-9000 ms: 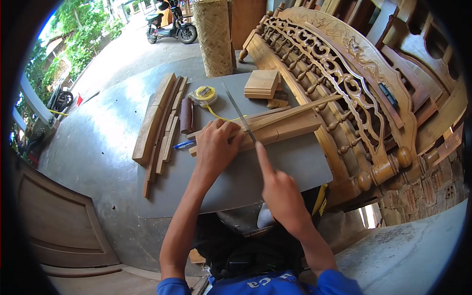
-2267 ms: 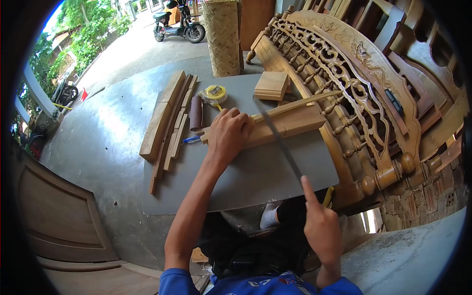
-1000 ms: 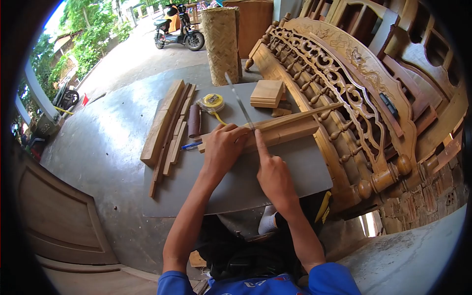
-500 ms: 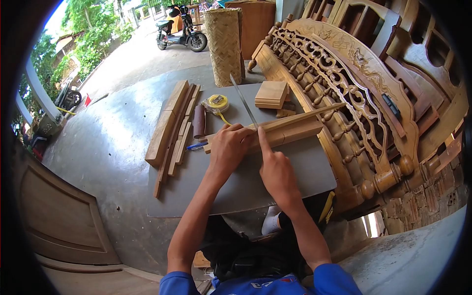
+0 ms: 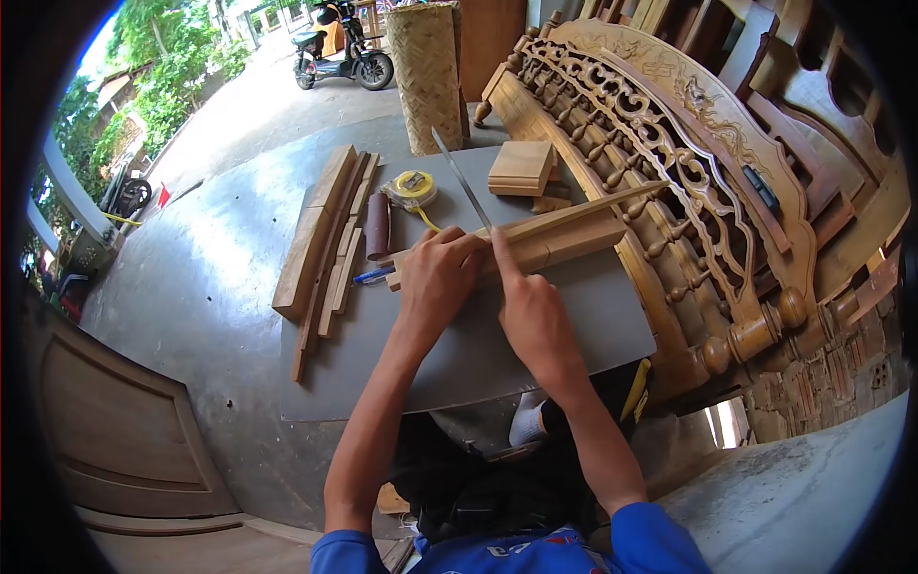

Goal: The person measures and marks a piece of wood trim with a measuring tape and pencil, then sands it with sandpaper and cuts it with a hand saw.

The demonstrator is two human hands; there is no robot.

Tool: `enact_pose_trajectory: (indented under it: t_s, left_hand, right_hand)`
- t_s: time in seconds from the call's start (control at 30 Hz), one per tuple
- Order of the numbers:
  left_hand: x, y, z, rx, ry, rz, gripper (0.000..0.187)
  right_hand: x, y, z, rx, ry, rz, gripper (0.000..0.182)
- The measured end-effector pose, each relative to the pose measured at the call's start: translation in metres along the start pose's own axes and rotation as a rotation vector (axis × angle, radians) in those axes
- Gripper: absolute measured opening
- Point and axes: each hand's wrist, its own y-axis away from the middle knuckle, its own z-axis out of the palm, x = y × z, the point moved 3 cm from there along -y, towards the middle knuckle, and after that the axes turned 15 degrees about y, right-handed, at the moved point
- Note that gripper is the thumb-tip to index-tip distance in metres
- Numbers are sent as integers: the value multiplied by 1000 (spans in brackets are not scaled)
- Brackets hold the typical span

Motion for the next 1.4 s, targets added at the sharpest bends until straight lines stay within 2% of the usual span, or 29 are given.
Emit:
enact_pose_trajectory:
  t_s: [0.03,0.13,0.23,0.33,0.37,0.43,0.53,0.63,0.83,0.87,0.97,1.07,1.17,1.27,1.37,1.4]
  left_hand:
    - [0,1,2,4,-3,2,10]
    - [0,1,2,-2,5,-10,8]
    - [-1,3,1,-26,-17,-42,6]
    - [-2,-1,1,-7,-19,-10,6]
    - [-1,0,2,2,-15,-1,7]
    - [0,0,2,2,-15,-1,7]
    - [1,2,3,-2,-36,-37,7]
    - [-3,-1,1,-3,-56,-33,6]
    - [0,2,3,-2,-16,-25,8]
    - [0,2,2,-5,-26,-26,8]
    - [0,1,3,4,-11,-48,7]
    - [1,0,2,-8,-19,-49,6]
    - [0,0,3,-17,4,-18,7]
    - [-1,0,2,-40,-2,-25,7]
    - [1,0,2,-16,-4,-45,7]
    - [1,2,3,-18,-5,-43,7]
  right_hand:
    - [0,3,1,5,8,4,73]
    - [5,53,-22,-192,74,28,67]
    - [3,47,-27,-206,51,44,64]
    - [3,-3,-5,-11,-5,-8,67]
    - [1,-13,-2,-5,-7,-3,69]
    - [-2,-21,4,-4,-17,6,72]
    - [9,29,-16,-158,-20,29,71]
    - [12,61,-26,-213,-9,72,71]
    - [-2,-29,0,-57,-28,-8,70]
    - [-3,-25,-3,-44,-14,3,70]
    - [5,30,-28,-193,-1,47,70]
    - [11,70,-36,-154,21,45,71]
    - [2,30,-31,-228,3,64,71]
    - [-5,-19,-4,-54,-12,32,73]
    - [0,11,-16,-30,9,7,69]
    - [5,35,-24,-103,19,30,67]
